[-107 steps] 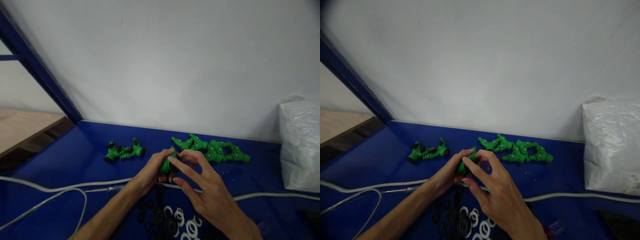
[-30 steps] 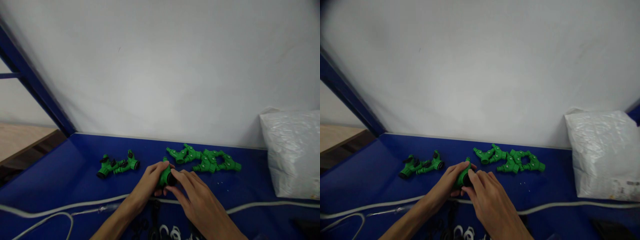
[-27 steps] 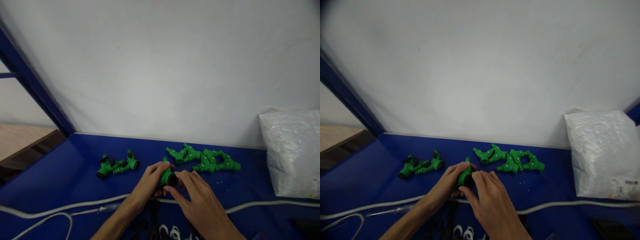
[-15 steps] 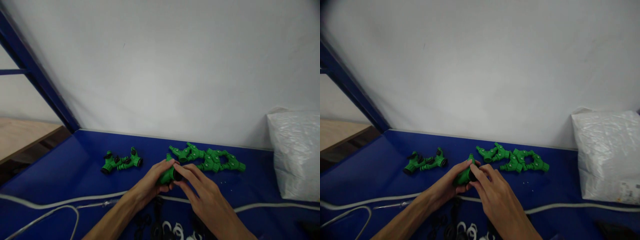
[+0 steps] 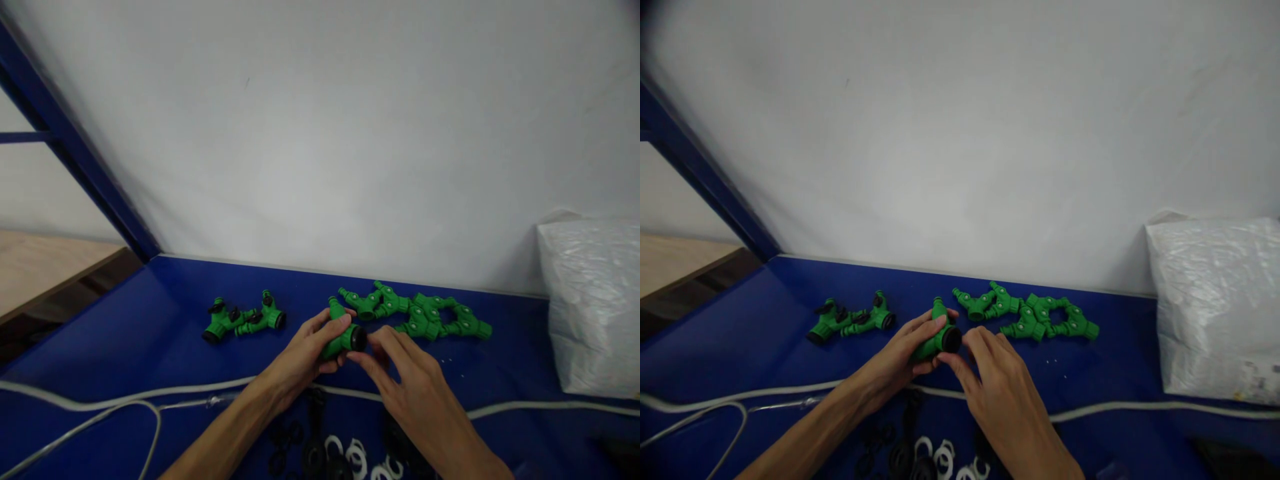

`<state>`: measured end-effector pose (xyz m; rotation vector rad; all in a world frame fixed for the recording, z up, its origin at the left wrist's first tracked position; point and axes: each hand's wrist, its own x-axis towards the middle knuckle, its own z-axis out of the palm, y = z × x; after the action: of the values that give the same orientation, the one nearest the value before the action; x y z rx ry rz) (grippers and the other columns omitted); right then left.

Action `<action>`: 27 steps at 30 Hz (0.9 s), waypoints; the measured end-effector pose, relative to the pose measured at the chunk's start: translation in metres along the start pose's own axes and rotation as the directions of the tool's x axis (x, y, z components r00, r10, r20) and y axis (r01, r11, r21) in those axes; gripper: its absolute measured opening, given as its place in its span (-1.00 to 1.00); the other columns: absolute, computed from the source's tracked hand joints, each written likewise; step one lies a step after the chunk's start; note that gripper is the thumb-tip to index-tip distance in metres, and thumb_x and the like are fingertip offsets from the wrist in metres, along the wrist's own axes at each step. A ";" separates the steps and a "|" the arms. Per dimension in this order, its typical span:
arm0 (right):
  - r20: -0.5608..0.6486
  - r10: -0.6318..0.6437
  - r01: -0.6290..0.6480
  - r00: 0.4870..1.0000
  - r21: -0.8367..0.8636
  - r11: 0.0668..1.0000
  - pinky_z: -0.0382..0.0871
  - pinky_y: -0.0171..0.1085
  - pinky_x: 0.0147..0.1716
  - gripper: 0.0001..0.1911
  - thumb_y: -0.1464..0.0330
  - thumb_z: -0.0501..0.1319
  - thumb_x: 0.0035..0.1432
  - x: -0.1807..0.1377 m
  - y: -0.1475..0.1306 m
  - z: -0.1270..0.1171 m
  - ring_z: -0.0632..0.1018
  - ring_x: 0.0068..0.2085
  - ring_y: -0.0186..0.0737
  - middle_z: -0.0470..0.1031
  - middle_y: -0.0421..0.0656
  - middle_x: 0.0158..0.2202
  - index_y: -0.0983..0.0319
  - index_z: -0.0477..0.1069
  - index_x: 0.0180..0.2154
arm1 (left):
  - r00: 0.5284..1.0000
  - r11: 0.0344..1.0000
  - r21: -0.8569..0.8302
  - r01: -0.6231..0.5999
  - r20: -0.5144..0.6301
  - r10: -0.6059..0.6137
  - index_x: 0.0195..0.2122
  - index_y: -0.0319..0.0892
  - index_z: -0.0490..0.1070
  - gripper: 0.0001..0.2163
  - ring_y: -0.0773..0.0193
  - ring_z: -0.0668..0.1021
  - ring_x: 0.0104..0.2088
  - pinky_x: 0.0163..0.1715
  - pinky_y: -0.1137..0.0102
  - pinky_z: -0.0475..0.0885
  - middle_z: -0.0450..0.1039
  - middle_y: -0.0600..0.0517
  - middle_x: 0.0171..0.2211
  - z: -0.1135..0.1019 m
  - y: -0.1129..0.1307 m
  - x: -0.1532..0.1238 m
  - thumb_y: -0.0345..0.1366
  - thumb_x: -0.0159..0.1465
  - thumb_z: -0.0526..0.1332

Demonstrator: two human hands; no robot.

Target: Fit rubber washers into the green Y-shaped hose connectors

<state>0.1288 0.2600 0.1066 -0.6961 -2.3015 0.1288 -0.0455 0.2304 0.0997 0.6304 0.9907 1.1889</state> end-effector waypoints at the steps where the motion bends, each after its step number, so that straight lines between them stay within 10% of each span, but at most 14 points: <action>1: -0.001 0.009 -0.009 1.000 -0.009 1.000 0.48 -0.23 -0.39 -0.76 0.14 0.02 0.47 0.000 0.000 0.000 0.59 -0.38 -0.19 0.46 -0.22 -0.39 0.12 0.27 -0.23 | 1.000 1.000 -0.001 -0.003 -0.004 0.003 0.01 -0.20 0.47 -0.48 0.50 0.37 -0.55 -0.63 0.57 0.02 0.38 0.11 -0.41 0.000 0.000 0.000 0.04 0.14 0.41; 6: 0.047 0.069 -0.067 0.996 -0.042 0.997 0.52 -0.15 -0.30 -0.68 0.09 0.04 0.45 -0.004 0.005 0.003 0.60 -0.27 -0.09 0.50 -0.11 -0.28 0.16 0.29 0.02 | 1.000 1.000 0.019 0.023 -0.014 -0.022 -0.08 -0.20 0.49 -0.52 0.50 0.37 -0.54 -0.62 0.56 0.03 0.35 0.12 -0.41 0.000 0.000 -0.001 0.06 0.14 0.40; 27: 0.341 0.348 -0.449 0.873 0.284 0.847 0.28 -0.25 -0.33 -0.70 0.12 0.06 0.44 -0.002 -0.008 -0.002 0.49 -0.36 -0.21 0.45 -0.24 -0.38 0.13 0.28 -0.32 | 0.999 0.971 0.237 0.030 -0.043 -0.021 -0.09 -0.10 0.51 -0.61 0.42 0.39 -0.43 -0.46 0.54 0.20 0.38 0.11 -0.37 0.003 0.000 -0.005 0.09 0.24 0.29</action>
<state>0.1276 0.2516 0.1096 -1.0104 -2.2623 0.8722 -0.0433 0.2264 0.1028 0.7824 1.1831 1.0718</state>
